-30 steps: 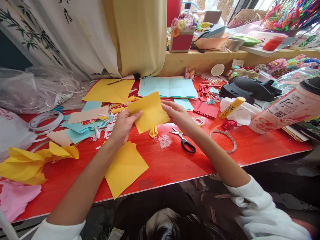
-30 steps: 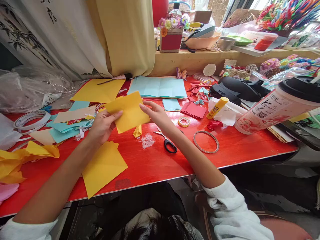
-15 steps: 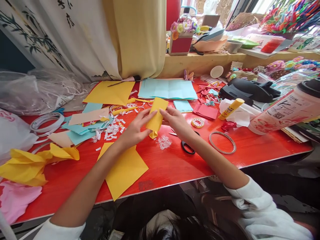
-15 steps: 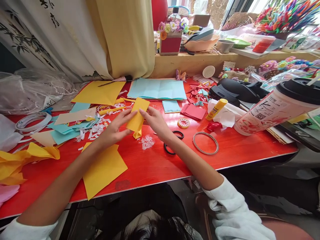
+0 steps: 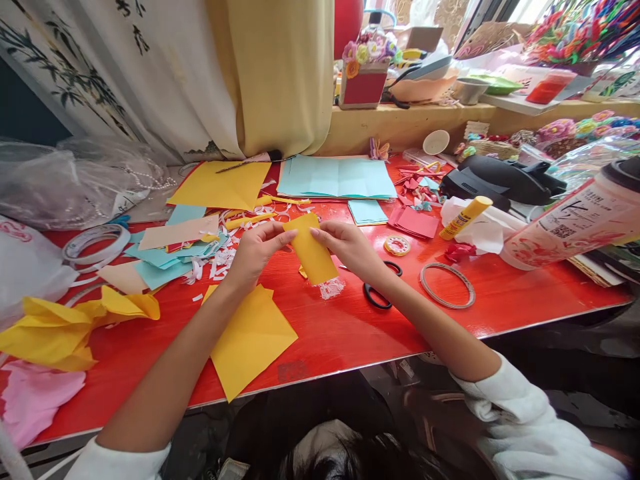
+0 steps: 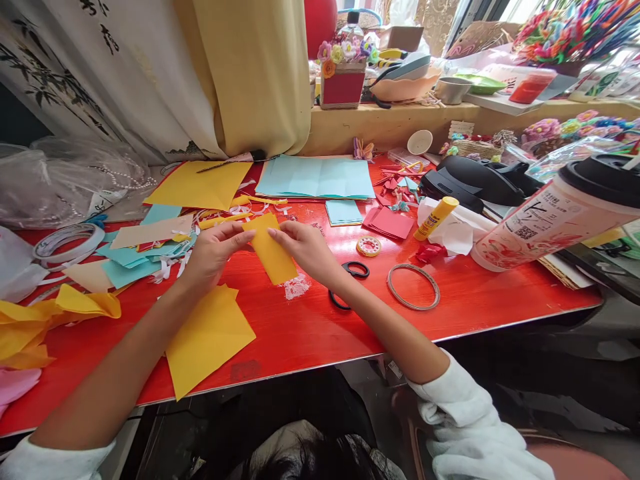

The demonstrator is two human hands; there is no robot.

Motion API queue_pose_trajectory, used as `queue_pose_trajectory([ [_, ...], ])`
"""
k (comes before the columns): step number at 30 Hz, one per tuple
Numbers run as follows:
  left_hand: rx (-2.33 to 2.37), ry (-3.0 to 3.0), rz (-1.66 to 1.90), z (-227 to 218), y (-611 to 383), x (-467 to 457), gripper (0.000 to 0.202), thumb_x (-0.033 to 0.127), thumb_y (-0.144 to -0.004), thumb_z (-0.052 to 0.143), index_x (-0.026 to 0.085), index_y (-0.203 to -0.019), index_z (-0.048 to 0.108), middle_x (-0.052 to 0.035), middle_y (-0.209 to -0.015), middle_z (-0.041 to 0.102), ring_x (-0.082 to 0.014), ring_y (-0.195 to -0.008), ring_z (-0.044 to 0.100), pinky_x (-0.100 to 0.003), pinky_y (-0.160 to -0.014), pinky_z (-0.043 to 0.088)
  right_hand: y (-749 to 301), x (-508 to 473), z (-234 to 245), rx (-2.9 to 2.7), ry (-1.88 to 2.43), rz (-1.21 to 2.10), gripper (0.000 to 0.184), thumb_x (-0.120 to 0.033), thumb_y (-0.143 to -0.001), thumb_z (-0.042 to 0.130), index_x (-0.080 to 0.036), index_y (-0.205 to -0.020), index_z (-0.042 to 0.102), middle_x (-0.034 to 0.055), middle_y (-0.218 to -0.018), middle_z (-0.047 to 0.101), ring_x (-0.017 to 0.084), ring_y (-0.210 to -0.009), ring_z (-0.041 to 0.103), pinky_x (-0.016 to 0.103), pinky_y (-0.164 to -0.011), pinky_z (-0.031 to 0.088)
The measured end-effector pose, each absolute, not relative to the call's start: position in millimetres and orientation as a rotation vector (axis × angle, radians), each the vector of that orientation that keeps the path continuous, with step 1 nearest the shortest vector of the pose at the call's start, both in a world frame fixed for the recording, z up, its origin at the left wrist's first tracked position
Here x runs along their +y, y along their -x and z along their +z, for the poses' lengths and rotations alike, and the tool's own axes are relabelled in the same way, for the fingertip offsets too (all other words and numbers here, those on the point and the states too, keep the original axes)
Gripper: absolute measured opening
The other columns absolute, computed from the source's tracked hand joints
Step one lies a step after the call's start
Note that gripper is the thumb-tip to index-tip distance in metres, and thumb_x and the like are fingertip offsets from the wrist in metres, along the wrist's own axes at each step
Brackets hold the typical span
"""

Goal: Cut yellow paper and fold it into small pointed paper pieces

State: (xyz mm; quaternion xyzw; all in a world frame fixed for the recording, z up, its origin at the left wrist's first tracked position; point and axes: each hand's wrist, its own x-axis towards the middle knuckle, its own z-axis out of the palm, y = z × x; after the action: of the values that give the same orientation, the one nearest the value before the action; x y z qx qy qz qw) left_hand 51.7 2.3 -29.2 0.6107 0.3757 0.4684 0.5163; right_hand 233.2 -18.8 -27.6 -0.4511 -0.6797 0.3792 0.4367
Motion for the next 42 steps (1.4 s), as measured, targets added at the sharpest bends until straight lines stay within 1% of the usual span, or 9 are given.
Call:
queue_pose_trajectory([
  [4,0.903,-1.482,1.11,-29.1,-53.9,1.0,0.024,0.037,-0.071,0.069,0.015,-0.079,0.065,-0.0013,-0.08,0.062,-0.0132,-0.075,0.058,-0.025,-0.074,0.049,-233.5,-17.8,-29.3,-1.696,1.16,0.906,0.026,-0.038,-0.087,0.049,-0.016,-0.076,0.055,0.0008,-0.07,0.051,0.011,-0.066,0.046,0.025,-0.059,0.037],
  [7,0.9,-1.474,1.143,-30.8,-55.3,1.2,0.024,0.038,-0.072,0.069,0.014,-0.077,0.065,-0.0008,-0.078,0.061,-0.0121,-0.073,0.057,-0.024,-0.072,0.049,-233.5,-18.2,-29.1,-1.711,1.177,0.92,0.023,-0.035,-0.087,0.049,-0.015,-0.078,0.057,0.0024,-0.073,0.055,0.012,-0.069,0.049,0.026,-0.061,0.04],
  [14,0.931,-1.477,1.178,-30.9,-58.0,-0.7,0.026,0.039,-0.071,0.069,0.014,-0.071,0.061,0.0012,-0.071,0.057,-0.011,-0.068,0.056,-0.023,-0.068,0.049,-232.5,-17.3,-31.6,-1.658,1.147,0.967,0.03,-0.044,-0.086,0.048,-0.016,-0.08,0.054,0.0019,-0.074,0.053,0.013,-0.07,0.052,0.026,-0.061,0.042],
  [17,0.933,-1.465,1.186,-30.4,-58.4,-2.3,0.025,0.037,-0.07,0.07,0.014,-0.071,0.06,0.0013,-0.071,0.057,-0.011,-0.069,0.055,-0.023,-0.068,0.048,-233.0,-16.0,-33.2,-1.66,1.143,0.993,0.028,-0.043,-0.086,0.048,-0.016,-0.078,0.053,0.0012,-0.073,0.053,0.013,-0.069,0.052,0.026,-0.061,0.043],
  [22,0.952,-1.465,1.174,-29.5,-58.9,-3.8,0.026,0.038,-0.07,0.069,0.014,-0.072,0.061,0.0002,-0.073,0.058,-0.0123,-0.07,0.056,-0.025,-0.07,0.049,-234.1,-16.0,-32.0,-1.61,1.071,1.132,0.022,-0.038,-0.086,0.05,-0.017,-0.085,0.053,0.0031,-0.081,0.059,0.015,-0.075,0.057,0.027,-0.065,0.047],
  [28,0.969,-1.465,1.183,-29.0,-59.0,-4.0,0.025,0.039,-0.07,0.07,0.014,-0.071,0.063,-0.0002,-0.073,0.06,-0.0129,-0.071,0.056,-0.025,-0.07,0.048,-234.1,-17.2,-29.8,-1.564,1.054,1.195,0.023,-0.04,-0.084,0.055,-0.017,-0.087,0.054,0.0044,-0.084,0.061,0.015,-0.078,0.058,0.029,-0.069,0.05],
  [33,0.977,-1.475,1.196,-28.2,-59.4,-5.1,0.023,0.037,-0.07,0.07,0.015,-0.07,0.062,0.0001,-0.072,0.059,-0.0128,-0.07,0.056,-0.024,-0.069,0.048,-232.7,-17.2,-30.5,-1.532,1.033,1.204,0.032,-0.048,-0.084,0.052,-0.016,-0.081,0.054,0.0044,-0.081,0.059,0.015,-0.078,0.059,0.029,-0.068,0.051],
  [38,0.982,-1.456,1.207,-27.7,-59.5,-5.6,0.022,0.036,-0.071,0.069,0.015,-0.072,0.064,-0.0003,-0.072,0.06,-0.0131,-0.069,0.056,-0.025,-0.068,0.048,-232.3,-16.5,-30.9,-1.551,1.047,1.145,0.03,-0.045,-0.086,0.05,-0.016,-0.082,0.057,0.0042,-0.082,0.06,0.014,-0.078,0.059,0.029,-0.07,0.052],
  [42,1.035,-1.544,1.169,-26.9,-58.6,-6.7,0.024,0.039,-0.072,0.068,0.015,-0.069,0.065,-0.0008,-0.069,0.061,-0.0137,-0.066,0.056,-0.026,-0.066,0.047,-233.4,-19.2,-26.7,-1.554,1.03,1.05,0.024,-0.041,-0.084,0.054,-0.018,-0.087,0.059,0.003,-0.084,0.063,0.014,-0.08,0.06,0.028,-0.07,0.052],
])
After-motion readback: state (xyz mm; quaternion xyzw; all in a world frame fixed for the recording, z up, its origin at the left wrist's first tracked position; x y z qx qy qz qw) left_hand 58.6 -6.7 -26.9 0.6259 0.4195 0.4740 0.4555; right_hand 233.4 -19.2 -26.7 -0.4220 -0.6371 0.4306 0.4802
